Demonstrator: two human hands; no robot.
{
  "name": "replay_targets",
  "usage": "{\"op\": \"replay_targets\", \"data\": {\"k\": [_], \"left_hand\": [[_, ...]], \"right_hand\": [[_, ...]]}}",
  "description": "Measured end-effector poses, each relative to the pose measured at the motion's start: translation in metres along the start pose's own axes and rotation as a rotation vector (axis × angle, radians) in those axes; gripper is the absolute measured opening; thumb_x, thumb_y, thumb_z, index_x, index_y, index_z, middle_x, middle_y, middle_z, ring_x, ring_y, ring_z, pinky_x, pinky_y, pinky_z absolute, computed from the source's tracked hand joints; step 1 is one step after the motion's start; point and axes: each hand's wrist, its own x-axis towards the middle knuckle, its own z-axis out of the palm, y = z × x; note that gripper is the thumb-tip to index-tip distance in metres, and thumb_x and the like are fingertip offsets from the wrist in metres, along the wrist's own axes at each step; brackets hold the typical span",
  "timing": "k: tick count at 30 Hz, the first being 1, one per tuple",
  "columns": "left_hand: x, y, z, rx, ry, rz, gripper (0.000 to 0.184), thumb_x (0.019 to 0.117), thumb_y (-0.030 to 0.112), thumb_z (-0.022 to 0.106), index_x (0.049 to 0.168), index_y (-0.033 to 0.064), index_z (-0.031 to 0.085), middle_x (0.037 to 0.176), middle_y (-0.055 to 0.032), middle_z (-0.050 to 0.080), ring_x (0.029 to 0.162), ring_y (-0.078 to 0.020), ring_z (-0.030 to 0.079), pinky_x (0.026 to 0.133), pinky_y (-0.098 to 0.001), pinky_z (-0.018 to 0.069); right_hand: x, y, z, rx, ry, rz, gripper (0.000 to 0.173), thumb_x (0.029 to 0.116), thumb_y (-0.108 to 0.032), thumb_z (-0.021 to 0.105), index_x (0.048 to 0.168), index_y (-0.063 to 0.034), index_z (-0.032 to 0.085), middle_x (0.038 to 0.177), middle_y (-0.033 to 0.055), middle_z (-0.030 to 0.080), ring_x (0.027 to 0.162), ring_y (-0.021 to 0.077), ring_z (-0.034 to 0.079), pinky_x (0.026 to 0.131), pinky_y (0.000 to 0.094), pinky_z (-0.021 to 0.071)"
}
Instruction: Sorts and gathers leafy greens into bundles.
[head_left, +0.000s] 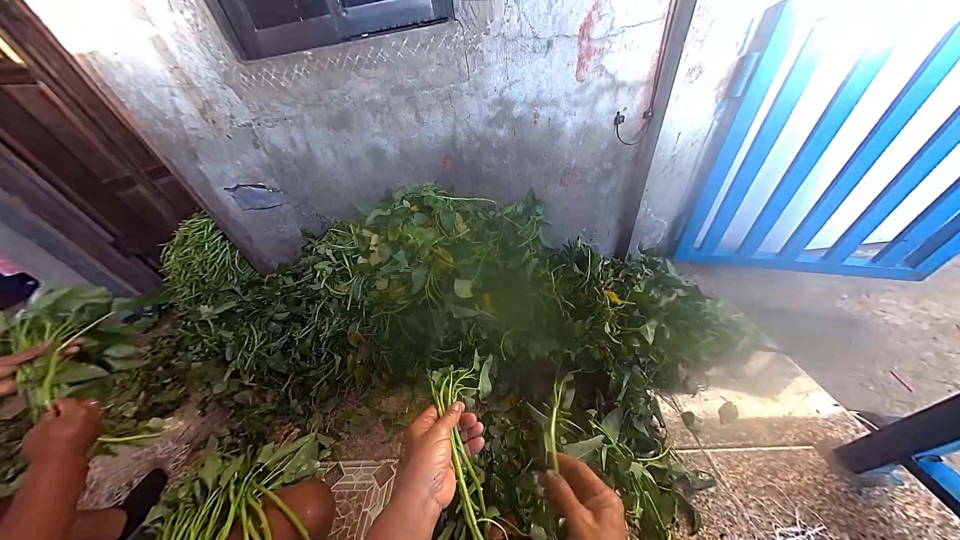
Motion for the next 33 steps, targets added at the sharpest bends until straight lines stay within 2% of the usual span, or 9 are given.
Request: {"op": "replay_targets", "data": {"k": [5,8,17,21,24,26,27,29,33], "left_hand": [[-0.005,-0.001,0.002,0.068,-0.139,-0.003,0.019,0.1072,0.01,0.052,0.116,-0.0055,0.058,0.091,-0.0195,0.073,0.079,-0.0283,0.075,0.065,-0.0371,0.0628],[-0.005,-0.005,0.002,0.075,-0.18,0.027,0.018,0.1068,0.009,0.052,0.114,-0.0058,0.059,0.093,-0.0198,0.072,0.08,-0.0277,0.074,0.066,-0.037,0.0625],[-0.001,0.003,-0.006,0.135,-0.3,0.074,0.017,0.1064,0.007,0.052,0.114,-0.0056,0.06,0.096,-0.0194,0.072,0.081,-0.0254,0.073,0.068,-0.0344,0.0618],[-0.001,0.007,-0.007,0.144,-0.387,0.058,0.02,0.1063,0.011,0.053,0.115,-0.0055,0.06,0.097,-0.0188,0.071,0.082,-0.0245,0.072,0.07,-0.0344,0.0616],[-0.001,0.006,-0.01,0.162,-0.433,0.097,0.026,0.0928,0.001,0.069,0.116,-0.0058,0.059,0.097,-0.0175,0.069,0.078,-0.0229,0.07,0.068,-0.0345,0.0615],[-0.002,0.004,-0.01,0.188,-0.441,0.112,0.03,0.0882,-0.005,0.07,0.116,-0.0058,0.059,0.096,-0.017,0.068,0.074,-0.0224,0.069,0.066,-0.0344,0.0612],[-0.002,0.003,-0.011,0.202,-0.446,0.118,0.03,0.0879,-0.006,0.07,0.115,-0.0057,0.059,0.095,-0.0167,0.068,0.073,-0.022,0.068,0.065,-0.034,0.061],[-0.002,0.002,-0.011,0.23,-0.464,0.128,0.028,0.0871,-0.006,0.07,0.113,-0.0052,0.061,0.093,-0.0161,0.069,0.071,-0.0213,0.068,0.064,-0.0338,0.0607],[-0.003,0.0,-0.009,0.244,-0.467,0.163,0.027,0.087,-0.004,0.072,0.112,-0.0057,0.062,0.093,-0.0155,0.069,0.073,-0.0208,0.068,0.066,-0.033,0.0604]], "right_hand": [[-0.009,0.009,0.022,-0.327,-0.044,-0.438,0.022,0.0921,-0.007,0.07,0.112,-0.0029,0.077,0.094,0.0087,0.076,0.086,0.0163,0.073,0.082,0.0353,0.0613],[-0.013,0.015,0.033,-0.564,-0.009,-0.619,0.02,0.0889,-0.01,0.072,0.107,-0.0084,0.081,0.085,0.0076,0.075,0.081,0.022,0.073,0.076,0.0388,0.0613],[-0.017,0.019,0.038,-0.64,-0.046,-0.699,0.018,0.0906,-0.012,0.07,0.105,-0.01,0.081,0.081,0.0075,0.073,0.077,0.0225,0.071,0.069,0.0374,0.0601],[-0.019,0.012,0.035,-0.5,-0.186,-0.533,0.022,0.0927,-0.008,0.067,0.111,-0.0048,0.078,0.088,0.0105,0.074,0.079,0.0222,0.072,0.073,0.0405,0.0611],[-0.012,0.002,0.031,-0.411,-0.342,-0.292,0.033,0.0952,-0.011,0.06,0.125,-0.0044,0.072,0.099,0.0107,0.075,0.082,0.0222,0.072,0.076,0.0464,0.0598],[-0.004,-0.011,0.028,-0.246,-0.492,-0.059,0.038,0.0984,-0.02,0.06,0.133,-0.0058,0.067,0.102,0.0086,0.076,0.084,0.019,0.072,0.078,0.0433,0.0598],[-0.001,-0.019,0.029,-0.111,-0.546,0.057,0.037,0.101,-0.024,0.061,0.132,-0.0047,0.066,0.102,0.0082,0.076,0.085,0.0169,0.073,0.078,0.0387,0.0608],[0.004,-0.028,0.033,0.175,-0.526,0.262,0.032,0.1042,-0.025,0.058,0.123,-0.0021,0.069,0.094,0.0084,0.075,0.073,0.0121,0.066,0.064,0.0284,0.0529],[0.006,-0.03,0.043,0.47,-0.296,0.431,0.013,0.097,-0.009,0.068,0.104,0.0006,0.073,0.086,0.012,0.072,0.067,0.0149,0.063,0.059,0.0289,0.0535]]}}
